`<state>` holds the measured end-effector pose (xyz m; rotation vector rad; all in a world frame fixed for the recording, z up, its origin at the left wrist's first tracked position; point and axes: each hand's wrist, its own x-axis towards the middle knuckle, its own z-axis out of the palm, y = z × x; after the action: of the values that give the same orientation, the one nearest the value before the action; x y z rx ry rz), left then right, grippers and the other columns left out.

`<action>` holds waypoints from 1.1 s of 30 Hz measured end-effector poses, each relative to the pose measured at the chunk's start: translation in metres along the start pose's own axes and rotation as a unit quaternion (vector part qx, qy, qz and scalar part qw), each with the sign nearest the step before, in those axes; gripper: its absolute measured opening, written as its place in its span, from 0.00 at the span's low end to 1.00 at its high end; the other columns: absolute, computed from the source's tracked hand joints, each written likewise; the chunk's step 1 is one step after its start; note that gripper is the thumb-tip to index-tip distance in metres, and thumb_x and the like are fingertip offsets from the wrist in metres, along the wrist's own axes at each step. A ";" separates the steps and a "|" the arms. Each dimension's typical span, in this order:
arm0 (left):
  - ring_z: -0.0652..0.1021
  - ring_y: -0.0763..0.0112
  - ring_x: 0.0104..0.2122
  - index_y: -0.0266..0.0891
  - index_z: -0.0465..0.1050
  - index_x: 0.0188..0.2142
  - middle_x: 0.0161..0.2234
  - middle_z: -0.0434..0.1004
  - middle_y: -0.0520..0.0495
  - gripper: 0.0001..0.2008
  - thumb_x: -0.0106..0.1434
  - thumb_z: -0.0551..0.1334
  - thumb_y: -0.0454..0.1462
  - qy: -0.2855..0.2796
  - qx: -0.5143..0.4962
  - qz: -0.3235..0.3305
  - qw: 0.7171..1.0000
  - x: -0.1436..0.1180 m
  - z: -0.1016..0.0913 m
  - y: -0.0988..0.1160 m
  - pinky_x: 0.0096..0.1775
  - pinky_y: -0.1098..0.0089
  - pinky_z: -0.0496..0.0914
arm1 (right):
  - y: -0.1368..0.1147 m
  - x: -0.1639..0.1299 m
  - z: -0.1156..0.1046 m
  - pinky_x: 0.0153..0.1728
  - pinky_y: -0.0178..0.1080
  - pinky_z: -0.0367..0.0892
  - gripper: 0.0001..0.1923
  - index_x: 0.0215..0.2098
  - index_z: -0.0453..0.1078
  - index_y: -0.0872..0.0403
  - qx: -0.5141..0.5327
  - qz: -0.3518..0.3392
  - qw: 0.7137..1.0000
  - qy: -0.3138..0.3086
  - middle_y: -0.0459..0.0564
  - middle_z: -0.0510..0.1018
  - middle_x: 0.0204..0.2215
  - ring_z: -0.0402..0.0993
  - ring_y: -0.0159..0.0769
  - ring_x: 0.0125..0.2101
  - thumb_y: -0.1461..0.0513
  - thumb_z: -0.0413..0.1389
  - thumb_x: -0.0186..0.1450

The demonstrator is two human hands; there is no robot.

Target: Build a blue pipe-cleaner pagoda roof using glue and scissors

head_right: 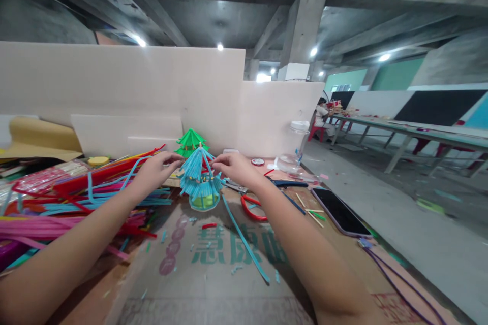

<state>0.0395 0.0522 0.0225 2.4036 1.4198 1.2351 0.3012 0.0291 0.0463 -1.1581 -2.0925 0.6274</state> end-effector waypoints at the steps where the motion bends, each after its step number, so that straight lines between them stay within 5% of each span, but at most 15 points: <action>1: 0.77 0.62 0.39 0.39 0.76 0.39 0.37 0.79 0.45 0.13 0.65 0.56 0.43 0.005 -0.003 0.006 1.000 -0.001 -0.001 0.004 0.42 0.65 0.69 | 0.000 0.000 -0.001 0.25 0.31 0.65 0.14 0.38 0.76 0.55 0.005 0.004 1.000 0.018 0.48 0.80 0.29 0.75 0.32 0.28 0.54 0.53 0.65; 6: 0.77 0.63 0.36 0.40 0.75 0.35 0.35 0.79 0.47 0.15 0.61 0.61 0.50 0.007 -0.012 0.019 1.000 -0.006 0.000 0.023 0.38 0.67 0.68 | 0.005 0.005 -0.002 0.28 0.33 0.65 0.12 0.37 0.75 0.55 -0.035 -0.012 0.995 0.088 0.49 0.81 0.30 0.73 0.31 0.28 0.56 0.54 0.64; 14: 0.78 0.64 0.37 0.40 0.75 0.37 0.36 0.80 0.47 0.11 0.63 0.58 0.43 -0.021 -0.045 0.009 0.999 -0.005 0.010 0.014 0.38 0.67 0.69 | 0.013 0.006 0.006 0.33 0.33 0.64 0.13 0.41 0.77 0.54 -0.062 -0.030 0.996 0.054 0.48 0.81 0.35 0.73 0.32 0.34 0.58 0.55 0.63; 25: 0.78 0.62 0.38 0.39 0.74 0.43 0.38 0.80 0.45 0.17 0.62 0.58 0.47 -0.039 -0.023 -0.008 0.999 -0.006 0.005 0.020 0.39 0.66 0.71 | 0.007 -0.001 0.001 0.34 0.33 0.65 0.15 0.46 0.77 0.52 -0.045 -0.034 0.998 -0.027 0.47 0.82 0.40 0.76 0.35 0.37 0.58 0.54 0.64; 33: 0.77 0.61 0.40 0.38 0.73 0.46 0.40 0.78 0.44 0.17 0.63 0.58 0.46 -0.048 0.004 0.013 0.999 -0.005 0.009 0.015 0.42 0.63 0.69 | 0.014 0.003 0.003 0.31 0.33 0.66 0.09 0.37 0.75 0.53 -0.030 -0.021 0.999 -0.015 0.46 0.82 0.33 0.76 0.33 0.32 0.58 0.58 0.61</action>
<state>0.0552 0.0423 0.0198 2.4580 1.3734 1.1043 0.3055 0.0382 0.0361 -1.1414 -2.1692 0.5696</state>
